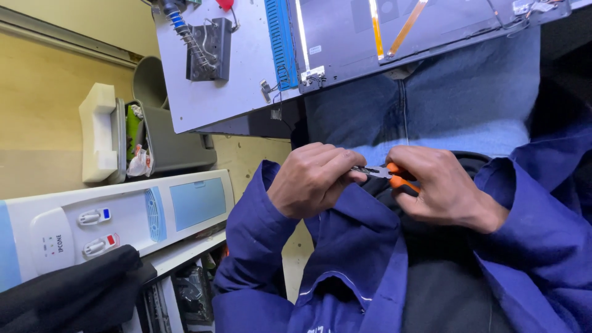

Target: The person holds a small metal component and uses orange-handled pliers to bend and shape it. They manipulate the component with both hands, adjusting its position and applying pressure with the tool.

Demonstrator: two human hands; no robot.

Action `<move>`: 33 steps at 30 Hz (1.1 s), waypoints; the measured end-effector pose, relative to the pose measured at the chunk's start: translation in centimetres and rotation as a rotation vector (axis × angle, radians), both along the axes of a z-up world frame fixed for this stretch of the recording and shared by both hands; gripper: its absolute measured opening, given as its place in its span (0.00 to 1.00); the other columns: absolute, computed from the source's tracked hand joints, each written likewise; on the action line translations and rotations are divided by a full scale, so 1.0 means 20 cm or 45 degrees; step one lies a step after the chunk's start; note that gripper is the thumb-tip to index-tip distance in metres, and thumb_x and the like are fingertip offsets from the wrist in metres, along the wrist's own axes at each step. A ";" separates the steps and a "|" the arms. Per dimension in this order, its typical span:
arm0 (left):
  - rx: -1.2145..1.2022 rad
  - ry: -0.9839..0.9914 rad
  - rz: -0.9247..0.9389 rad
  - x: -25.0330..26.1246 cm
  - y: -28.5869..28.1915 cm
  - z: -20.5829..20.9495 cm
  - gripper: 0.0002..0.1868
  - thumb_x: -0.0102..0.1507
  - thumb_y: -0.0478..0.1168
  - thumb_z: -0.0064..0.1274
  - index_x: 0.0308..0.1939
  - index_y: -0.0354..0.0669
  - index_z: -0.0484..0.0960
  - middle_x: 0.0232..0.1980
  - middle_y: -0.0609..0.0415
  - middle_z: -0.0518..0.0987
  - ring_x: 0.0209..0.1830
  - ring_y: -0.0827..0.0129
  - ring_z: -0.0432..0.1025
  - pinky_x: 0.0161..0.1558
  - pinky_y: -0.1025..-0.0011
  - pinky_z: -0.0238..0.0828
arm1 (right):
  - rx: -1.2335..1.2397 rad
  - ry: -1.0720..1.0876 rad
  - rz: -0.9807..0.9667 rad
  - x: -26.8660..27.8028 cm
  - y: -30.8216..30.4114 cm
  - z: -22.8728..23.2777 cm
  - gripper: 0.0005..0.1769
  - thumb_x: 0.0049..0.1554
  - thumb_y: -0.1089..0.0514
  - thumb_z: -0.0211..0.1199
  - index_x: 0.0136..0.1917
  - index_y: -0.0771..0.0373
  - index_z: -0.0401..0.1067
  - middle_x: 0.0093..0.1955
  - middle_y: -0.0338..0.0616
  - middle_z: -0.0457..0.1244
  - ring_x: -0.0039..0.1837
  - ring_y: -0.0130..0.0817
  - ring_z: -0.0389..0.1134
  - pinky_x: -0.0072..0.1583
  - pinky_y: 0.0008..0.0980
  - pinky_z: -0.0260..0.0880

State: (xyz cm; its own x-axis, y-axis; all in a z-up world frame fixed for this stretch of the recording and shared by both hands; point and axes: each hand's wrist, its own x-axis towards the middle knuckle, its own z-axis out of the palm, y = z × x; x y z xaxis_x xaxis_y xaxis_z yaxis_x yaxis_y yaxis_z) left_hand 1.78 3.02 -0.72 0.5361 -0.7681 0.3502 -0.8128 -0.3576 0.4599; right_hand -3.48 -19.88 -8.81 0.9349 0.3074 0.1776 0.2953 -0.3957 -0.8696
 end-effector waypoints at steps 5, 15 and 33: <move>-0.053 0.011 0.030 0.03 0.00 0.01 0.15 0.73 0.49 0.45 0.50 0.43 0.80 0.29 0.54 0.74 0.29 0.59 0.75 0.35 0.68 0.74 | -0.014 -0.032 0.006 0.04 0.00 0.02 0.11 0.41 0.63 0.63 0.39 0.53 0.71 0.26 0.42 0.56 0.34 0.58 0.64 0.36 0.47 0.65; -0.026 -0.028 0.029 0.01 -0.02 -0.02 0.15 0.73 0.48 0.45 0.52 0.42 0.80 0.30 0.53 0.74 0.30 0.57 0.75 0.36 0.66 0.75 | -0.077 -0.016 -0.029 0.01 0.00 0.03 0.09 0.42 0.63 0.63 0.37 0.56 0.67 0.26 0.42 0.53 0.34 0.59 0.61 0.35 0.47 0.63; -0.199 0.189 0.219 -0.05 -0.04 -0.14 0.10 0.72 0.44 0.46 0.48 0.44 0.79 0.31 0.56 0.73 0.30 0.55 0.75 0.35 0.65 0.75 | 0.005 0.133 -0.009 0.00 0.04 -0.03 0.06 0.43 0.64 0.60 0.36 0.57 0.67 0.25 0.44 0.54 0.33 0.63 0.60 0.33 0.46 0.59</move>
